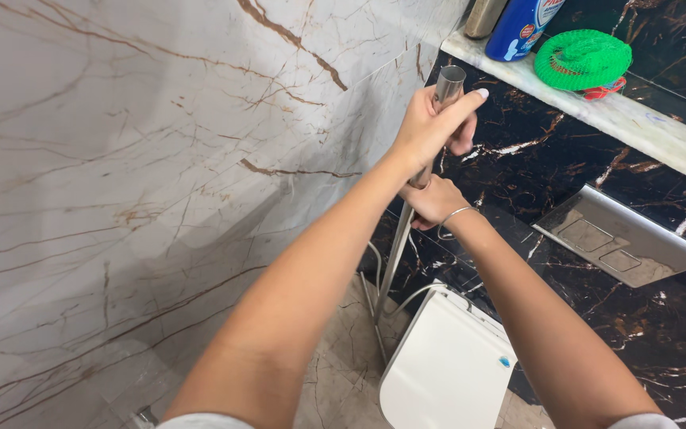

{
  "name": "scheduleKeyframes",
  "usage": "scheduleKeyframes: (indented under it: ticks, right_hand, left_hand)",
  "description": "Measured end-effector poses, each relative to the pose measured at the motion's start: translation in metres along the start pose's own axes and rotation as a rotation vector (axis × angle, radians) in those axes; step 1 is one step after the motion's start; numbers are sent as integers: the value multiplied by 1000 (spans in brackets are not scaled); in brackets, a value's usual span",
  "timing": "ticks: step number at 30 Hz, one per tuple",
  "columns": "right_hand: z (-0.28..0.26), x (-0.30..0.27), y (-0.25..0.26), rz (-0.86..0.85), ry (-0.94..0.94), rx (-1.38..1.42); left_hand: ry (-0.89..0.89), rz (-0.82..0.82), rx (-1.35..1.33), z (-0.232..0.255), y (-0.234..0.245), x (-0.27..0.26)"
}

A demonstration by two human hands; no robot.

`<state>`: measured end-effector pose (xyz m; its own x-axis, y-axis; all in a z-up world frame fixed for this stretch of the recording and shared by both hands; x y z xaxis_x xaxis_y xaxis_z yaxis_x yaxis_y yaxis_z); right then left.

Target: The person assembles a metal pole by connecting two sections together. They then move the assembled pole around the bathroom, positioning it near a washing machine and a toilet before placing it into a bucket.

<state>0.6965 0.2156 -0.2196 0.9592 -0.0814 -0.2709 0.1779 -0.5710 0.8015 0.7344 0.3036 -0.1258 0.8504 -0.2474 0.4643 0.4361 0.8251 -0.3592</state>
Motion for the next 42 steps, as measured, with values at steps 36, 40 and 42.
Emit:
scheduleKeyframes:
  ticks: [36,40,42]
  right_hand:
    - [-53,-144,-84,-302,372,62]
    - [-22,-142,-51,-255,386,23]
    - [-7,-141,-37,-238,364,65]
  left_hand:
    - [-77,373,277,117,8,-154]
    - [-87,366,316,95,-31,-140]
    - [-150,313,427,91,-42,-138]
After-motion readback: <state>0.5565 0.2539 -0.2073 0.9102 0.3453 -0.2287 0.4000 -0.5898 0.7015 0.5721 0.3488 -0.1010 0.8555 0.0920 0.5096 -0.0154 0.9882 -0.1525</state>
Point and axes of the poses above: each hand's wrist, its own x-axis towards the middle knuckle, its own y-axis out of the back of the hand, z = x × y, the point moved 6 cm from there along x, towards the middle knuckle, and after that the axes turned 2 degrees about y, right-handed, at the moved point
